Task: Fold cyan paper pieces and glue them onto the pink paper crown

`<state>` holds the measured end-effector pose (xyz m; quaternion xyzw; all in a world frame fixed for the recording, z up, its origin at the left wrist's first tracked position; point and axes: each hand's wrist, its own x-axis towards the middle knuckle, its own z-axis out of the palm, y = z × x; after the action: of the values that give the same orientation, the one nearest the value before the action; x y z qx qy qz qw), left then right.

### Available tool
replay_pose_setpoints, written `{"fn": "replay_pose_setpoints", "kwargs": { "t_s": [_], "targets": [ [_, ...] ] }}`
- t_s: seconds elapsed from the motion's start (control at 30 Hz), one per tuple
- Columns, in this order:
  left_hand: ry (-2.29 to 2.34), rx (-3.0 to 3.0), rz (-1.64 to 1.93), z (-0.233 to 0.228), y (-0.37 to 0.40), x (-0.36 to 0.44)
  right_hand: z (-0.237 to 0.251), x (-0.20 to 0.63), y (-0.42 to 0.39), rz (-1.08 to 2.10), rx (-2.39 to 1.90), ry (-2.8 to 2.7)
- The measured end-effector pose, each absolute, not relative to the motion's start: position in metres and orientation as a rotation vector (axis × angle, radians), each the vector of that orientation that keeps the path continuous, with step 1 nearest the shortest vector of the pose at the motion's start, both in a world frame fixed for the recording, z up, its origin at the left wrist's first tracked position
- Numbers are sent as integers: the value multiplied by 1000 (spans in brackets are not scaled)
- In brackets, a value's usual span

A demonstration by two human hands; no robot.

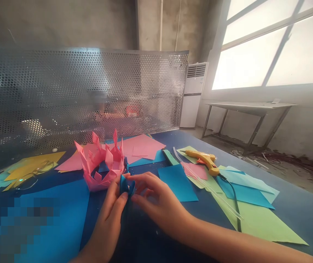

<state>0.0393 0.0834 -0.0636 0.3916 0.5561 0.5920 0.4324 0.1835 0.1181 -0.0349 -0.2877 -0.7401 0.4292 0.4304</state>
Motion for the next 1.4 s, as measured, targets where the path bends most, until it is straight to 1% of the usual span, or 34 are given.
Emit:
{"fn": "replay_pose_setpoints", "kwargs": {
  "t_s": [0.13,0.27,0.47,0.57,0.73,0.93,1.17,1.4],
  "targets": [
    [1207,995,1413,-59,86,38,-36,190,128,956,-558,-2024],
    [1226,1011,1274,-52,87,37,-32,201,141,779,-412,-2340],
    [1153,1005,1220,-51,89,40,-20,213,145,363,-345,-2637],
    [1099,1007,1204,-52,91,40,-20,214,143,173,-347,-2660],
    [1054,1007,1181,-54,93,35,-25,211,141,138,-438,-2560],
    [1071,974,1140,-54,92,34,-27,208,138,69,-427,-2528],
    [1211,1092,1141,-51,94,34,-17,214,146,-191,-273,-2684],
    [1289,1171,1124,-49,92,36,-8,219,146,-275,-202,-2791]
  ]
}}
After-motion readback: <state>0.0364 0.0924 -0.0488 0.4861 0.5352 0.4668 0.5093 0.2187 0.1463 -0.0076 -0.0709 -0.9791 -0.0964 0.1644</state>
